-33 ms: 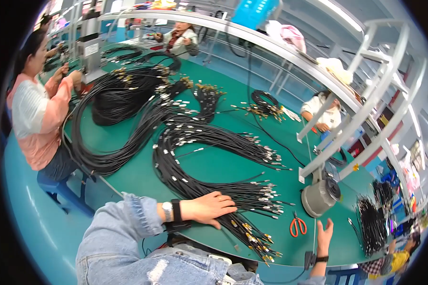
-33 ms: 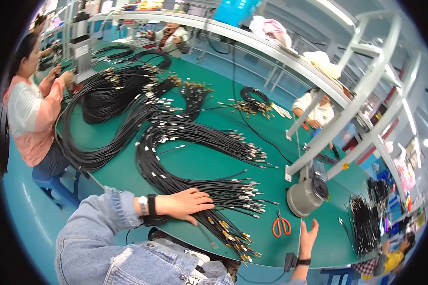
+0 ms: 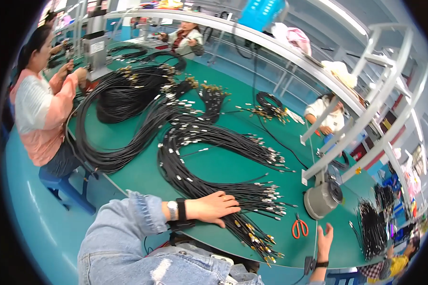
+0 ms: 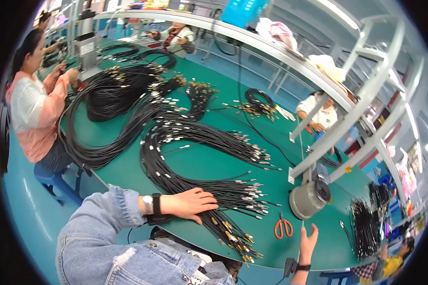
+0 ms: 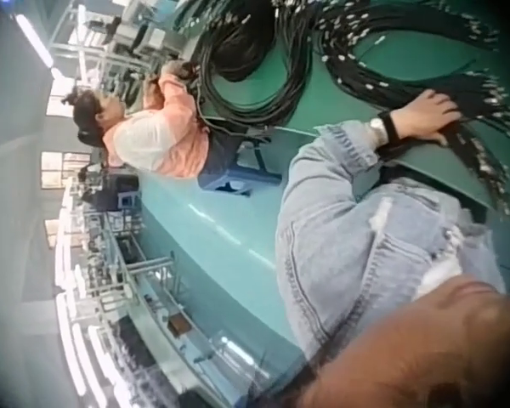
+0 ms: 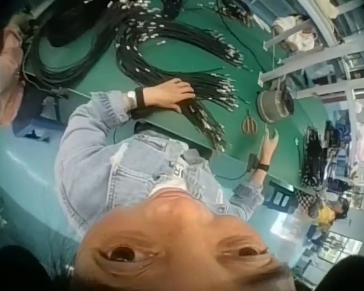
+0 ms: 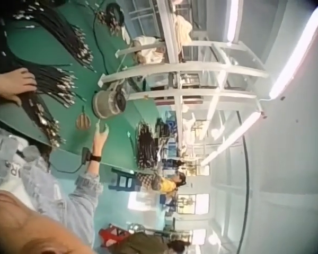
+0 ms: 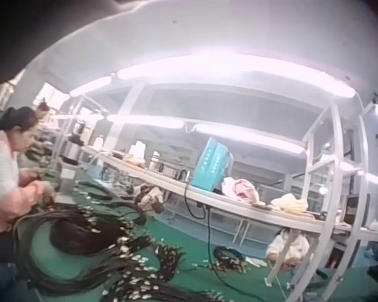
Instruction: The person assembles cables by hand, sliding a connector onto the end of each cable and pressing it into place. They use shears to trim the connector before setting the cable down and eventually reaching for a tape dispenser.
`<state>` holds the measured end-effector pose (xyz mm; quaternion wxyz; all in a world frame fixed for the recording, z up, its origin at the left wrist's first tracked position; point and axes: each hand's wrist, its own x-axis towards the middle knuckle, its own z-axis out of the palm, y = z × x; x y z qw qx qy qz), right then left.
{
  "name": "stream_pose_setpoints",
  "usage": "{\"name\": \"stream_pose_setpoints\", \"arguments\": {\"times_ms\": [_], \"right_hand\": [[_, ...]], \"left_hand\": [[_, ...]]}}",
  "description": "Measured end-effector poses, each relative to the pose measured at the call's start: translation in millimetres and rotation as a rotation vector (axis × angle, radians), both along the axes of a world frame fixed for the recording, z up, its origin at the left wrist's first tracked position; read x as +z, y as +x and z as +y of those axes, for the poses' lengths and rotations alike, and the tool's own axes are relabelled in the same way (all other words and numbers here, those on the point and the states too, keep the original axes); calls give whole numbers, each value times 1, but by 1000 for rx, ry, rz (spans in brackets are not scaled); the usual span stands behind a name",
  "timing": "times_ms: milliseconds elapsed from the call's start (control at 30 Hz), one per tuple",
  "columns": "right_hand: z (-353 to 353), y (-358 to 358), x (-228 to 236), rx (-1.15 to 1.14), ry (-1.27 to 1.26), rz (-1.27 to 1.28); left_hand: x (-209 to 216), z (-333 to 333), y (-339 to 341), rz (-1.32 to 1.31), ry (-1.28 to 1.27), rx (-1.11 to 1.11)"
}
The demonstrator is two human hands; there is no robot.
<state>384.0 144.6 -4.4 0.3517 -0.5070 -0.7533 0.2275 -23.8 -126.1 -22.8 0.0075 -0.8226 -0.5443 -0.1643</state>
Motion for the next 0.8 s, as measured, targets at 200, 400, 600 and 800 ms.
{"name": "stream_pose_setpoints", "arguments": {"times_ms": [200,400,600,800], "right_hand": [[-64,15,-5,140,-19,-30],[-76,15,-12,172,-232,-222],[-102,-18,-13,98,162,-116],[-106,11,-51,-177,350,-53]], "left_hand": [[-16,6,-1,80,34,25],[-24,8,2,91,145,66],[-2,1,6,111,79,83],[22,11,19,129,-26,-75]]}}
